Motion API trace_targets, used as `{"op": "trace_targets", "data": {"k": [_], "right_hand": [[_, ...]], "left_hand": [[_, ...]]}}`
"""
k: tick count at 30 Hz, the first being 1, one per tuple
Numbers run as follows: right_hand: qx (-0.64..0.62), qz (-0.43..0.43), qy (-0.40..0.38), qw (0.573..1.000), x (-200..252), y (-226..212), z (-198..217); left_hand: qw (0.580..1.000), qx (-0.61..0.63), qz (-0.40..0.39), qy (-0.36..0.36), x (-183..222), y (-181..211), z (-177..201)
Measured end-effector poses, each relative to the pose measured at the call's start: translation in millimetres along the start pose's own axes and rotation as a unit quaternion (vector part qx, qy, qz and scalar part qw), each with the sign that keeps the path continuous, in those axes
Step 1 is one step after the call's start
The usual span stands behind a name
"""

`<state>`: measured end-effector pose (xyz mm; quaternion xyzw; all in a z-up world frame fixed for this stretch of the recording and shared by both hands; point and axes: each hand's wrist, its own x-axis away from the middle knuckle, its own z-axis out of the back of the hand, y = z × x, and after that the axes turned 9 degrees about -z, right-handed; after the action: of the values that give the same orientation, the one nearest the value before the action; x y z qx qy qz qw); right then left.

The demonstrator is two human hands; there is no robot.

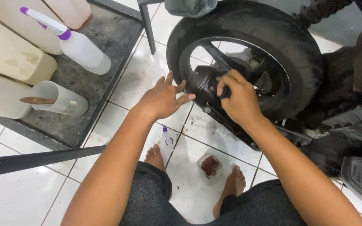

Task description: The person scrubs the motorcycle exhaust pipe with a sponge, applying pressure to clean the surface. They work on different sections of the exhaust, including the tip and the body, while sitting on the floor.

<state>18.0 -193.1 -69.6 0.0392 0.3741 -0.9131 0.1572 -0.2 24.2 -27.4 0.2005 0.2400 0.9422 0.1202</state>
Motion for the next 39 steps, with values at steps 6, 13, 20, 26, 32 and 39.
{"op": "trace_targets", "data": {"k": [6,13,20,26,32,39], "right_hand": [[0.032,0.091,0.008,0.995,-11.9,10.7,-10.2],[-0.014,0.055,0.040,0.998,-30.6,-11.2,-19.4],[-0.100,-0.026,0.021,0.994,-18.2,-12.9,-4.7],[0.027,0.138,-0.075,0.987,-5.9,7.7,-3.5],[0.089,0.186,0.004,0.979,-15.6,12.9,-35.4],[-0.145,0.039,0.058,0.987,-33.9,3.2,-32.3]], "left_hand": [[1.000,-0.004,-0.011,-0.002,-3.8,-1.1,1.3],[1.000,-0.003,-0.009,0.003,-9.9,3.2,1.5],[1.000,0.003,0.006,0.016,-3.5,9.6,4.8],[1.000,0.022,0.012,0.012,5.3,8.2,13.4],[1.000,0.010,-0.009,0.019,-4.4,3.2,4.0],[1.000,0.004,-0.007,0.028,-3.5,0.4,1.0]]}}
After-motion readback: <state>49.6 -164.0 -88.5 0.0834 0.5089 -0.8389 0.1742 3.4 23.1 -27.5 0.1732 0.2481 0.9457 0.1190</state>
